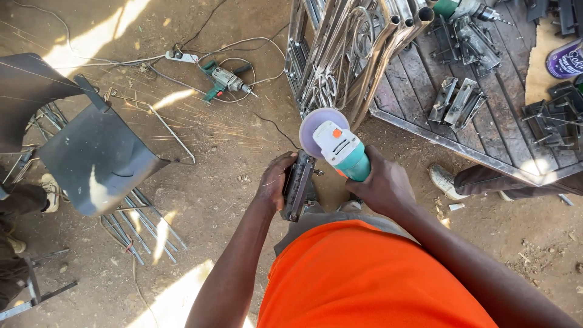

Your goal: Grinding and smoothing the edges of small metal components using a handheld angle grinder in a workshop environment.

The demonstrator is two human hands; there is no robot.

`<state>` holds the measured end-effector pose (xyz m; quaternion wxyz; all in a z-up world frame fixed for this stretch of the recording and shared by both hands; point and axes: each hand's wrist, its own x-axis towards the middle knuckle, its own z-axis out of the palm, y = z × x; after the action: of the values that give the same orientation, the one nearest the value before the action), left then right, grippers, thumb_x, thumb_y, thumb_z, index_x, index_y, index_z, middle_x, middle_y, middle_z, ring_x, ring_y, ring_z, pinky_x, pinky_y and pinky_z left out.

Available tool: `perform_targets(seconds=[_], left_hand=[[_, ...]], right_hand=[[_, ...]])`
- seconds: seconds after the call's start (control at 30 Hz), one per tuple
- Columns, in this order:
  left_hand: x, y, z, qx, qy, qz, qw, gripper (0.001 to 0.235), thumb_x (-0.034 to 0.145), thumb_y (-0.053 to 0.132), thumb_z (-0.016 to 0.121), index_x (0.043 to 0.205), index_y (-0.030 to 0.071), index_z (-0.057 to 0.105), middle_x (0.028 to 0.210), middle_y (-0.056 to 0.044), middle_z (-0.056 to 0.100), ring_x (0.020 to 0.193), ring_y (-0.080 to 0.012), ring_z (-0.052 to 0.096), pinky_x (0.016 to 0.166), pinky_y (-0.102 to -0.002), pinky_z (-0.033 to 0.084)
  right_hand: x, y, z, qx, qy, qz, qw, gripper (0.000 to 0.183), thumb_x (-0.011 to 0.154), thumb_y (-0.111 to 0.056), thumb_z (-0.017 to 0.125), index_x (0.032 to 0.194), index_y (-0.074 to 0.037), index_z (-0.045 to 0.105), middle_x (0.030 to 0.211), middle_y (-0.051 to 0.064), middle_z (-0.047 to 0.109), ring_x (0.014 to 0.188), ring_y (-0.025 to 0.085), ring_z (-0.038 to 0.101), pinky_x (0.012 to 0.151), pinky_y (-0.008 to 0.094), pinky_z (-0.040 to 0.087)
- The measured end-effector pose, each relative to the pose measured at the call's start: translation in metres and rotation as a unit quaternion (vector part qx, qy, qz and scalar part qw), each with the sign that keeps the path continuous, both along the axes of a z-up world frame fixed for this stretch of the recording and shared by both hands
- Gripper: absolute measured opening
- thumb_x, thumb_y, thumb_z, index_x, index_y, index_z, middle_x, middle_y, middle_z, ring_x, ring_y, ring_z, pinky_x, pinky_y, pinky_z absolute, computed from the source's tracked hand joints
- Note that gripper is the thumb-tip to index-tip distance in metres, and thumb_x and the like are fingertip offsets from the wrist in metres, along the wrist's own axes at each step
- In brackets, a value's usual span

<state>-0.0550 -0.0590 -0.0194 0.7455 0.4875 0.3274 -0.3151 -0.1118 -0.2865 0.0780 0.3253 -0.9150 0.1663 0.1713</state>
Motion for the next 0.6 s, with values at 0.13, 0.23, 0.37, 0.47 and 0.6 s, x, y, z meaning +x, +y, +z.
perform_targets(seconds=[0.13, 0.23, 0.37, 0.47, 0.6], left_hand=[[0.001, -0.001, 0.003, -0.007, 0.008, 0.000, 1.000, 0.029, 0.085, 0.033, 0.078, 0.111, 0.020, 0.075, 0.111, -0.018, 0.073, 0.105, -0.0364, 0.069, 0.080, -0.046, 0.058], [0.001, 0.003, 0.015, 0.004, 0.003, 0.000, 1.000, 0.032, 0.083, 0.034, 0.079, 0.111, 0.019, 0.074, 0.104, -0.015, 0.069, 0.098, -0.0341, 0.069, 0.078, -0.046, 0.057], [0.004, 0.005, -0.006, 0.009, -0.032, -0.032, 0.999, 0.017, 0.087, 0.032, 0.077, 0.100, 0.021, 0.075, 0.093, -0.017, 0.073, 0.089, -0.0346, 0.073, 0.070, -0.042, 0.060], [0.007, 0.017, -0.007, 0.015, -0.047, -0.023, 0.999, 0.018, 0.085, 0.033, 0.079, 0.099, 0.021, 0.075, 0.092, -0.017, 0.073, 0.088, -0.0349, 0.073, 0.070, -0.044, 0.060], [0.012, 0.019, 0.022, 0.039, -0.057, -0.019, 0.997, 0.014, 0.087, 0.034, 0.075, 0.095, 0.023, 0.074, 0.085, -0.011, 0.069, 0.083, -0.0305, 0.071, 0.070, -0.041, 0.059]], right_hand=[[-0.001, -0.002, 0.000, -0.020, 0.005, 0.003, 1.000, 0.059, 0.072, -0.047, 0.080, 0.119, -0.017, 0.060, 0.103, 0.022, 0.074, 0.104, 0.051, 0.068, 0.090, 0.063, 0.052], [-0.002, -0.001, -0.001, -0.020, 0.009, 0.010, 1.000, 0.058, 0.073, -0.045, 0.079, 0.120, -0.015, 0.059, 0.103, 0.024, 0.073, 0.104, 0.054, 0.068, 0.089, 0.065, 0.052], [0.000, -0.001, -0.002, -0.030, 0.011, 0.016, 0.999, 0.058, 0.073, -0.045, 0.079, 0.119, -0.017, 0.058, 0.103, 0.022, 0.074, 0.104, 0.052, 0.068, 0.089, 0.064, 0.053], [0.001, 0.000, 0.001, -0.025, 0.005, 0.016, 1.000, 0.056, 0.074, -0.042, 0.079, 0.119, -0.016, 0.059, 0.103, 0.023, 0.074, 0.104, 0.053, 0.068, 0.088, 0.064, 0.053], [-0.003, -0.006, -0.006, -0.044, 0.030, 0.021, 0.998, 0.057, 0.074, -0.046, 0.078, 0.120, -0.017, 0.059, 0.103, 0.020, 0.075, 0.105, 0.050, 0.070, 0.089, 0.061, 0.053]])
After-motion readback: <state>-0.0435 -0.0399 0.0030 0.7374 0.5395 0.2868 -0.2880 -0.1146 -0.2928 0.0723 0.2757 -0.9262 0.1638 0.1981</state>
